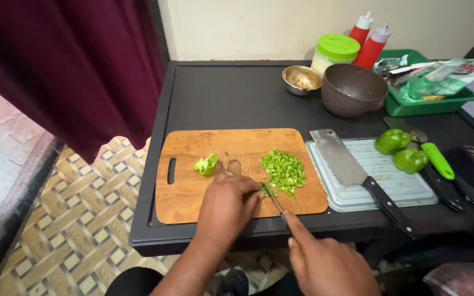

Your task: The person sits on the floor and uses a knife to chop a green bell pepper on a wooden cutting board. They slice the pepper into small pieces, accumulating a pile of diced vegetables on the board.

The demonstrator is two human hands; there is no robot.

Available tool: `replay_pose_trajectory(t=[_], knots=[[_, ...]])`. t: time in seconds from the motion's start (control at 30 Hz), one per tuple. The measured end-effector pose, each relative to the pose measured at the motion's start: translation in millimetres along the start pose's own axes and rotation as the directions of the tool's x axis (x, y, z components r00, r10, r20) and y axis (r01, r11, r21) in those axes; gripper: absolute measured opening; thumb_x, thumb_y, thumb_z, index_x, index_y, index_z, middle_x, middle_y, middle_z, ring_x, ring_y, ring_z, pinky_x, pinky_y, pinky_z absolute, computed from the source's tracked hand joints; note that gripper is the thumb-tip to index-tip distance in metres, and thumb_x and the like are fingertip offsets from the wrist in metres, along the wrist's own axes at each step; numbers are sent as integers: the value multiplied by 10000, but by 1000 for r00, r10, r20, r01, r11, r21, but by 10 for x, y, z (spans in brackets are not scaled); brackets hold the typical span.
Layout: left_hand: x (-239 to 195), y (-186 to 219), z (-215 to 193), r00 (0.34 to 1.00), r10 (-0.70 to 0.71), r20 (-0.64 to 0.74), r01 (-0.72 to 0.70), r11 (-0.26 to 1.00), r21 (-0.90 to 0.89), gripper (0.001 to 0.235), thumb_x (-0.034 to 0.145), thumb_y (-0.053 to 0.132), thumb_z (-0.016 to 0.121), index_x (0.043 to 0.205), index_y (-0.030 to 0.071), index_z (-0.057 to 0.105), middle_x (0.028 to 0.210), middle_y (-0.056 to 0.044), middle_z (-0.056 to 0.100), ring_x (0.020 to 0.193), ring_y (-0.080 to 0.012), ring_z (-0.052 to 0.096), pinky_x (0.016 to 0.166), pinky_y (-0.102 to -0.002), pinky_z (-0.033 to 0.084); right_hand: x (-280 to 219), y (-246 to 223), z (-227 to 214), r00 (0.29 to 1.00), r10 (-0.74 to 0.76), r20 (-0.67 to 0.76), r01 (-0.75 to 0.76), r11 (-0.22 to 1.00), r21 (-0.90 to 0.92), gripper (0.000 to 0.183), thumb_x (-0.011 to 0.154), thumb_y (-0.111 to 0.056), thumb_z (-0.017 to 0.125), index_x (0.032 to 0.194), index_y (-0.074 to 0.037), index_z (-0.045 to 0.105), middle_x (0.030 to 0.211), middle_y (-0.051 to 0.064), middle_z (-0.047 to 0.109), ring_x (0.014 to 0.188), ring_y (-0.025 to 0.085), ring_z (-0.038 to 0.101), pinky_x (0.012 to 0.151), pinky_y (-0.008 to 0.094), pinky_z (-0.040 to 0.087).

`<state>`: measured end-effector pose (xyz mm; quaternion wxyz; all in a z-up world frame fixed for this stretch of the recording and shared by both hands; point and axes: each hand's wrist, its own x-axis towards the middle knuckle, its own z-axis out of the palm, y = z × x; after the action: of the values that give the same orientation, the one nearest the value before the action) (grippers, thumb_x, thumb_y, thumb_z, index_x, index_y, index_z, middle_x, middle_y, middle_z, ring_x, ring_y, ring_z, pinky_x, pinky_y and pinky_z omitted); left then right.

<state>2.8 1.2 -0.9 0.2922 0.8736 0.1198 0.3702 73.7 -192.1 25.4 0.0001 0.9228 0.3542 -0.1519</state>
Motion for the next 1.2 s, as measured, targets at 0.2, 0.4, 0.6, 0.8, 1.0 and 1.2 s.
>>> replay_pose_trajectory(t=[0.2,0.4,0.6,0.8,1.0,1.2], knots=[[7,-23,5,1000,13,17,-13,1000,-16,96,783,149,798,818,65,766,850,-100,749,833,-334,670,806,-433,519,288,-118,115,890,-198,-411,258,961,95,456,952,-357,556,1398,-269,524,739,165,728,679,412,714,639,569,568],[8,40,0,1000,-7,0,7,999,44,71,770,127,786,764,64,754,794,-100,738,814,-338,658,802,-455,516,21,183,252,1000,-14,18,14,1000,-5,660,978,-440,534,1613,-435,352,651,122,717,643,289,769,787,464,607],[1,47,-9,999,-54,-1,54,998,26,87,752,124,799,742,52,750,762,-116,732,803,-355,647,759,-461,506,-77,173,151,990,-20,-139,28,998,51,715,887,-383,551,1572,-440,353,656,195,700,630,407,720,706,555,600],[-2,5,25,1000,-25,-13,25,1000,8,99,764,143,809,755,61,755,768,-115,733,783,-356,651,750,-460,512,40,-90,2,999,23,-34,-22,998,52,619,944,-389,525,1550,-431,408,721,194,716,723,407,721,755,559,580],[-8,36,5,996,-86,19,85,995,62,128,762,184,812,776,64,767,761,-125,722,812,-350,659,759,-460,514,258,-113,135,876,-234,-422,292,953,78,455,942,-329,569,1390,-246,564,670,172,710,623,410,692,600,583,549],[-12,117,-6,995,-96,-24,98,987,126,204,749,190,814,927,92,799,792,-147,725,827,-362,664,754,-487,519,-137,267,239,999,-9,44,12,998,-68,662,983,-459,545,1617,-490,358,690,155,710,682,323,741,716,504,593]])
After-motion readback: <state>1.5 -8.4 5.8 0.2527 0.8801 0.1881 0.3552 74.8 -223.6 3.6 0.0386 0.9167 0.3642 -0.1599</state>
